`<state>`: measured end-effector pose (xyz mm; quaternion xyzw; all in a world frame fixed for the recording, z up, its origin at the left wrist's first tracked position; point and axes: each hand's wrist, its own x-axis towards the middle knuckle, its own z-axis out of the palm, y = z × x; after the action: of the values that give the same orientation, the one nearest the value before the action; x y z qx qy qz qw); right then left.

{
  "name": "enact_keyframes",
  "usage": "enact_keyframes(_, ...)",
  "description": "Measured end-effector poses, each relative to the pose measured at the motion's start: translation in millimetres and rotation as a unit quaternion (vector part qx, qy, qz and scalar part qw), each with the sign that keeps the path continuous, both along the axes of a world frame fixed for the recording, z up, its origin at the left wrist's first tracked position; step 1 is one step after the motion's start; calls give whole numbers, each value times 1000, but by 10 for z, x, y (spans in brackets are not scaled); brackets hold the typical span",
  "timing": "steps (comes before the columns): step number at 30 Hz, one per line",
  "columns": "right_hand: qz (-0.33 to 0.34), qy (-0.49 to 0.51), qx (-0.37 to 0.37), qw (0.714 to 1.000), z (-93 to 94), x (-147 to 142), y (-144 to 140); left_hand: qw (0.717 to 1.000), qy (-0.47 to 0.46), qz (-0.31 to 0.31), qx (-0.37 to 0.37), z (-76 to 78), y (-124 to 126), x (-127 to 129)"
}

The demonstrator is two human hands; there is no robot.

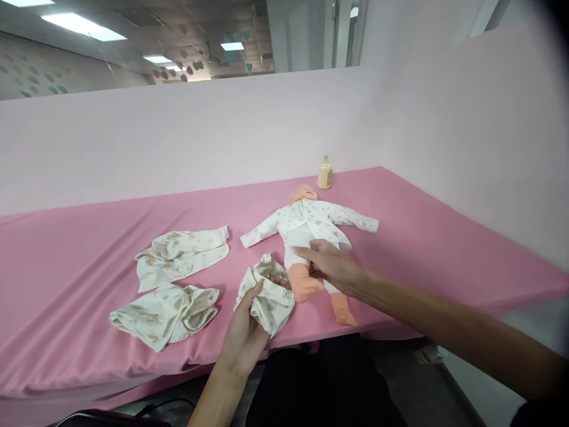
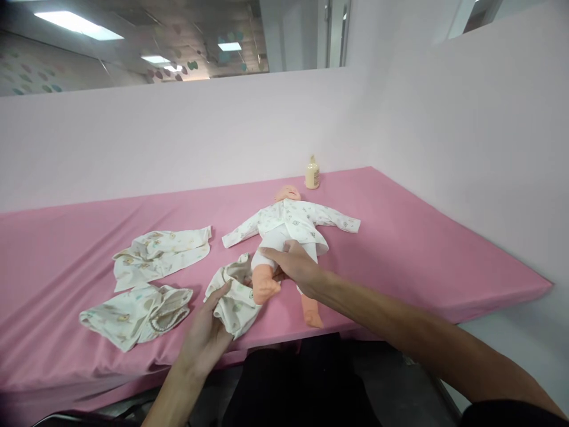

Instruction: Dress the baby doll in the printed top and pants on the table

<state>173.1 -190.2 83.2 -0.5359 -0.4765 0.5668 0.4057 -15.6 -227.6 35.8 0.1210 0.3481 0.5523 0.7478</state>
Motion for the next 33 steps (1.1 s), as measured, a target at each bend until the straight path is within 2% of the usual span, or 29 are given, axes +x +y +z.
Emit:
enact_keyframes(3, -41, 12, -1, 999, -33, -132, 15, 999, -45, -20, -8, 74, -114, 71)
enact_keyframes(8, -102, 34, 41, 993, -254, -321, 37, 998, -57, -12, 12, 79, -288, 39)
enact_keyframes(15, -124, 7, 62, 990, -419, -473, 109, 998, -50, -26, 32, 189, -418, -29)
enact_keyframes(20, -111, 22, 53, 992, -470, -555, 123, 996, -70, -54, 20, 279, -304, 68)
enact_keyframes(23, -88, -17, 58, 994, -428, -496, 115, 996, -65, -58, 8, 293, -202, 117)
enact_keyframes(27, 4, -98, 54, 994, -283, -283, 59, 997, -62, -54, 2, 305, -114, 138)
enact_keyframes(31, 22, -199, 163, 966, -64, -112, -149, 998, -56, -38, -5, 340, -88, 142)
enact_keyframes(33, 92, -220, 201, 950, 34, -95, -281, 999, -26, -30, -5, 356, -96, 148)
